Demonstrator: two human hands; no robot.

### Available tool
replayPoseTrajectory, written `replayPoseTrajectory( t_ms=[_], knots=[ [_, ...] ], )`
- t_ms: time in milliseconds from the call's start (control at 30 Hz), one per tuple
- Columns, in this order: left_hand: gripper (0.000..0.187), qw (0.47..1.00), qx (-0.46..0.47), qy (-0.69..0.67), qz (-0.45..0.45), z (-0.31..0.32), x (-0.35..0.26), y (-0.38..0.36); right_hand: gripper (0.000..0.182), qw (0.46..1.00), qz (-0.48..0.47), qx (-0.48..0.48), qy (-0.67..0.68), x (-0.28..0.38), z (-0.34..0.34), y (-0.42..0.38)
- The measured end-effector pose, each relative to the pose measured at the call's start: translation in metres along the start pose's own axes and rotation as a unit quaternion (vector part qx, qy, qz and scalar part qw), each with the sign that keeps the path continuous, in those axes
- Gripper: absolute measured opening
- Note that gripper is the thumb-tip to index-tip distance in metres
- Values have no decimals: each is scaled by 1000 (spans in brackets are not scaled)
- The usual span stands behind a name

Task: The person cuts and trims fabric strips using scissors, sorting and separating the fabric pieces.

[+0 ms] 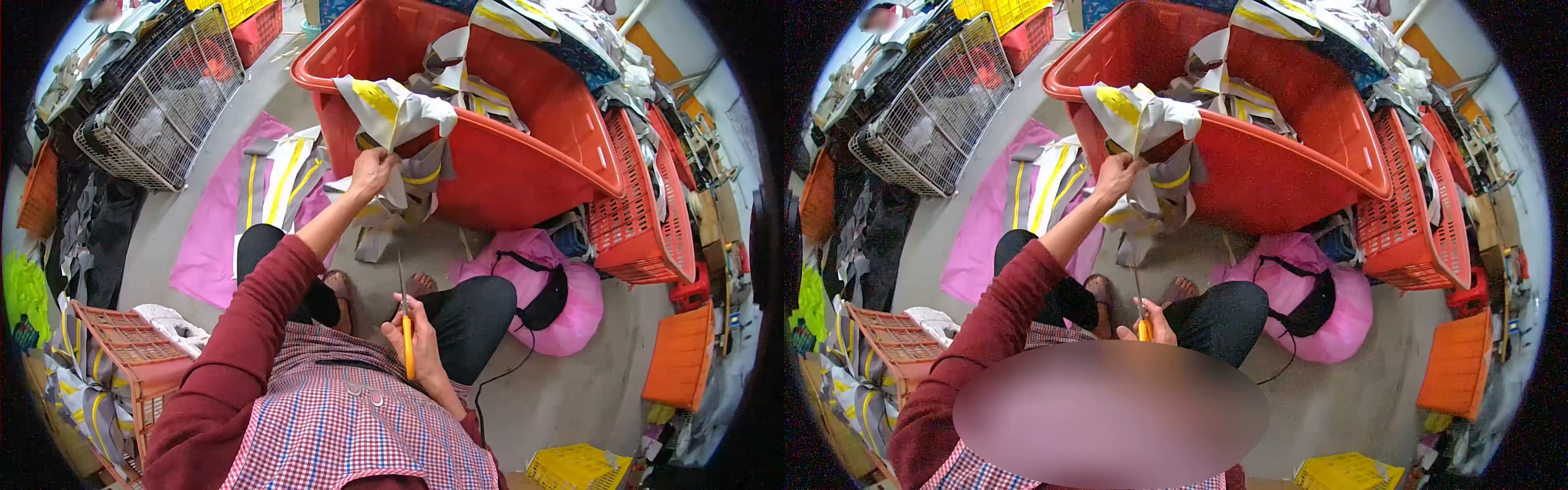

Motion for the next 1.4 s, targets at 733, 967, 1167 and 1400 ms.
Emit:
replayPoseTrajectory(
  t_ms=[733,967,1167,1400],
  knots=[
    [16,934,164,120,295,-66,-85,-213,39,982,-107,-138,68,18,-18,39],
    [28,990,12,28,141,-75,-104,-69,41,970,-228,-82,4,38,-1,3],
    [33,989,97,-58,92,-36,-75,-62,37,980,-179,-73,47,37,-4,-1],
    [21,964,72,-256,11,-56,-30,-99,41,978,-206,-6,35,30,7,-13]
  ],
)
Point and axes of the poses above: each hand's wrist, its own y-axis towards the middle knuckle, its own z-axis out of the palm, x = y × z, the point moved 8 cm from there along y, towards the middle knuckle, and after that the axes turned 12 degrees about y, right-handed, at the moved point
